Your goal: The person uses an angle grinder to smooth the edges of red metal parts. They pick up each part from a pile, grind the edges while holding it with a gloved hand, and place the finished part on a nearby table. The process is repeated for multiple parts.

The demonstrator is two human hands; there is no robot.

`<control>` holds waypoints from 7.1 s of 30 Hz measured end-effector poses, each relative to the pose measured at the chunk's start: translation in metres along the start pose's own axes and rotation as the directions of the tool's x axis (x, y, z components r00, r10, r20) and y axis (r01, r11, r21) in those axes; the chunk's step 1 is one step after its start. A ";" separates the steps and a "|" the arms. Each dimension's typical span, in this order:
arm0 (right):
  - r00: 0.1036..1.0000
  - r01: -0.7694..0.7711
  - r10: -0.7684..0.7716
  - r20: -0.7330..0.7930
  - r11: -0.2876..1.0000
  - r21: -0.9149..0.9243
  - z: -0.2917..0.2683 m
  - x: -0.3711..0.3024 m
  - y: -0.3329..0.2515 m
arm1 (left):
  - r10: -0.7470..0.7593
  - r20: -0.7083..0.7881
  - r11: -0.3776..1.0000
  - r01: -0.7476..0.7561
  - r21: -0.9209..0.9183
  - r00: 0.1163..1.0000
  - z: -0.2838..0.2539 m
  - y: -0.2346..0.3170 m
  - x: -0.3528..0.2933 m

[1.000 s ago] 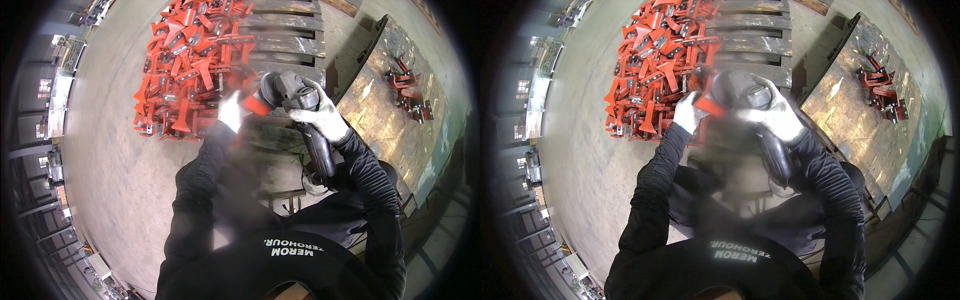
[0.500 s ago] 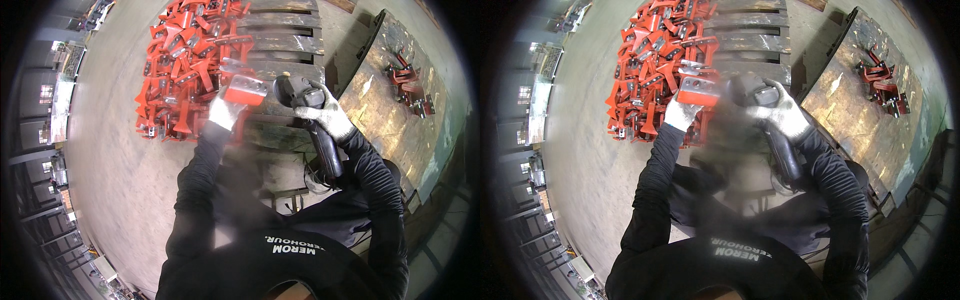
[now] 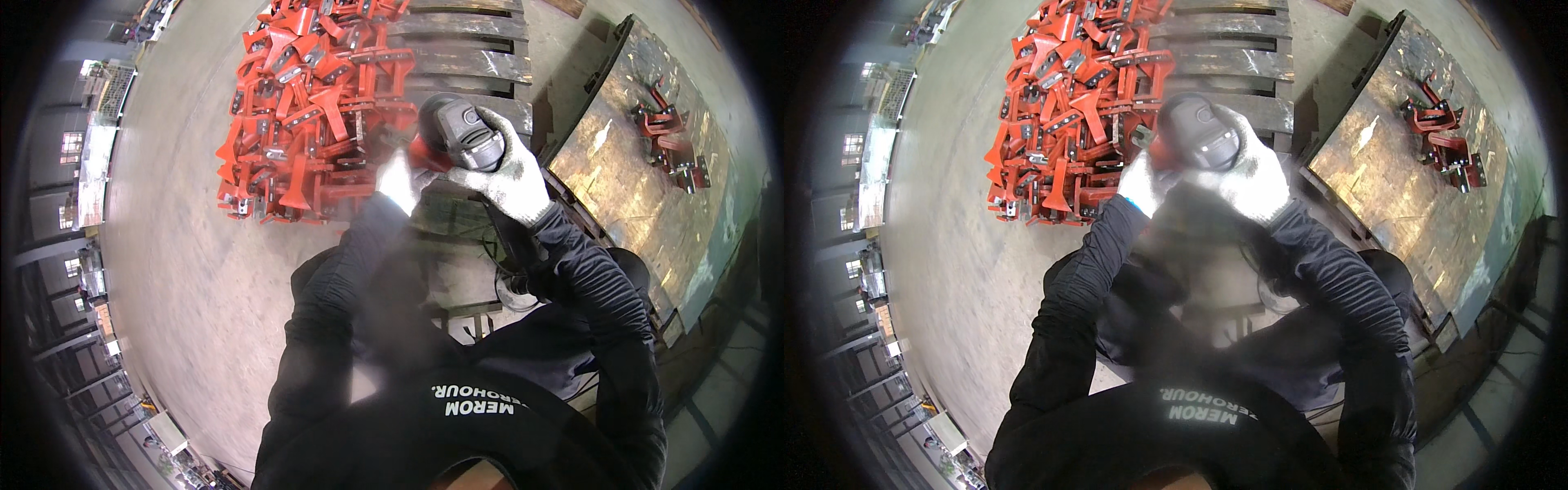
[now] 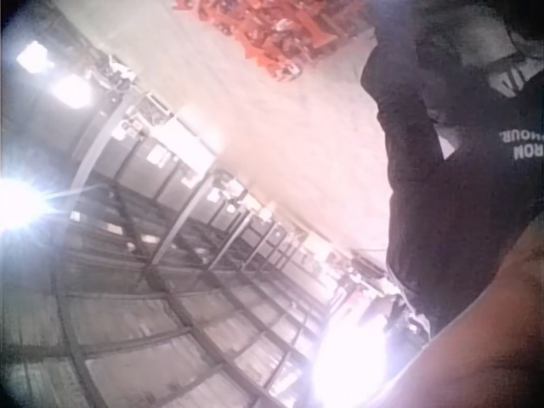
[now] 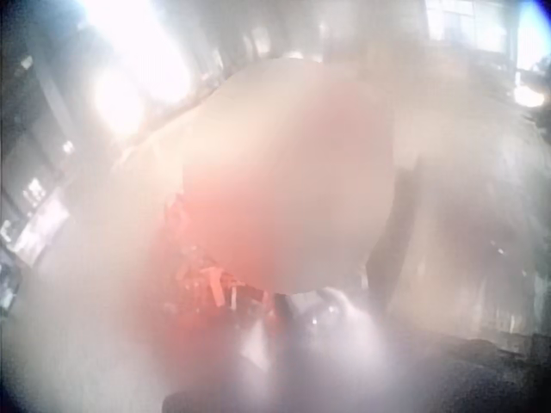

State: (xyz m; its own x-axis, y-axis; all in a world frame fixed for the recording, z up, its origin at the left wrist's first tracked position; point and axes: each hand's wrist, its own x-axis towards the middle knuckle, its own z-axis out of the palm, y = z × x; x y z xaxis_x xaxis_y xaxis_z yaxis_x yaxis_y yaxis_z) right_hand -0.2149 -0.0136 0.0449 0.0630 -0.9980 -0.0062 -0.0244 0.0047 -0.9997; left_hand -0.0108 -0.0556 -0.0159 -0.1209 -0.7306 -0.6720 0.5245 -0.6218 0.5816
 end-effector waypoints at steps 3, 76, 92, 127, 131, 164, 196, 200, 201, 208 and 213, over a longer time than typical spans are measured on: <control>0.999 0.039 -0.039 0.013 0.999 0.002 -0.002 -0.001 0.003 | 0.011 0.021 1.000 -0.011 0.019 1.000 0.000 -0.002 0.002; 0.945 -0.295 0.322 -0.053 0.774 -0.560 -0.050 0.032 0.141 | 0.422 0.201 -0.011 -0.217 0.976 0.884 -0.073 -0.071 0.102; 0.896 -0.171 0.424 0.131 0.602 -0.780 -0.005 0.137 0.177 | 0.375 0.532 -0.353 -0.413 0.839 0.759 -0.042 -0.006 0.060; 0.919 -0.393 0.326 -0.222 0.709 -0.586 0.012 -0.039 0.191 | 0.378 0.607 -0.589 -0.325 0.740 0.699 -0.024 -0.023 0.059; 0.914 -0.404 0.273 -0.301 0.699 -0.591 -0.003 -0.030 0.193 | 0.369 0.607 -0.597 -0.321 0.735 0.703 -0.023 -0.024 0.064; 0.942 -0.250 0.332 -0.057 0.576 -0.778 -0.006 0.048 0.194 | 0.313 0.533 -0.530 -0.321 0.785 0.786 -0.022 -0.016 0.060; 0.981 -0.006 0.156 0.113 0.612 -0.791 -0.003 0.099 0.244 | 0.367 0.568 -0.498 -0.360 0.789 0.736 -0.020 -0.016 0.068; 0.912 -0.084 0.375 0.167 0.569 -0.818 0.025 0.091 0.190 | 0.385 0.542 -0.489 -0.333 0.806 0.747 -0.043 -0.008 0.066; 0.919 -0.095 0.372 0.134 0.537 -0.838 0.020 0.085 0.184 | 0.377 0.550 -0.482 -0.350 0.804 0.745 -0.039 -0.009 0.068; 0.930 -0.091 0.346 0.122 0.540 -0.837 0.016 0.059 0.153 | 0.423 0.629 -0.501 -0.410 0.762 0.652 -0.041 -0.018 0.079; 0.865 -0.158 0.485 0.129 0.508 -0.847 0.011 0.042 0.137 | 0.439 0.655 -0.522 -0.419 0.743 0.615 -0.039 -0.021 0.081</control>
State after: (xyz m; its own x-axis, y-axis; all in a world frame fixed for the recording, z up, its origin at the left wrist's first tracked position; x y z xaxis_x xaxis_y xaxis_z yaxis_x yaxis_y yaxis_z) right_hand -0.2048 -0.0544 -0.0927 0.1716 -0.8529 -0.4931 -0.8670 0.1069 -0.4867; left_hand 0.0010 -0.0910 -0.1004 -0.3966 -0.9069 0.1420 -0.8493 0.4212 0.3183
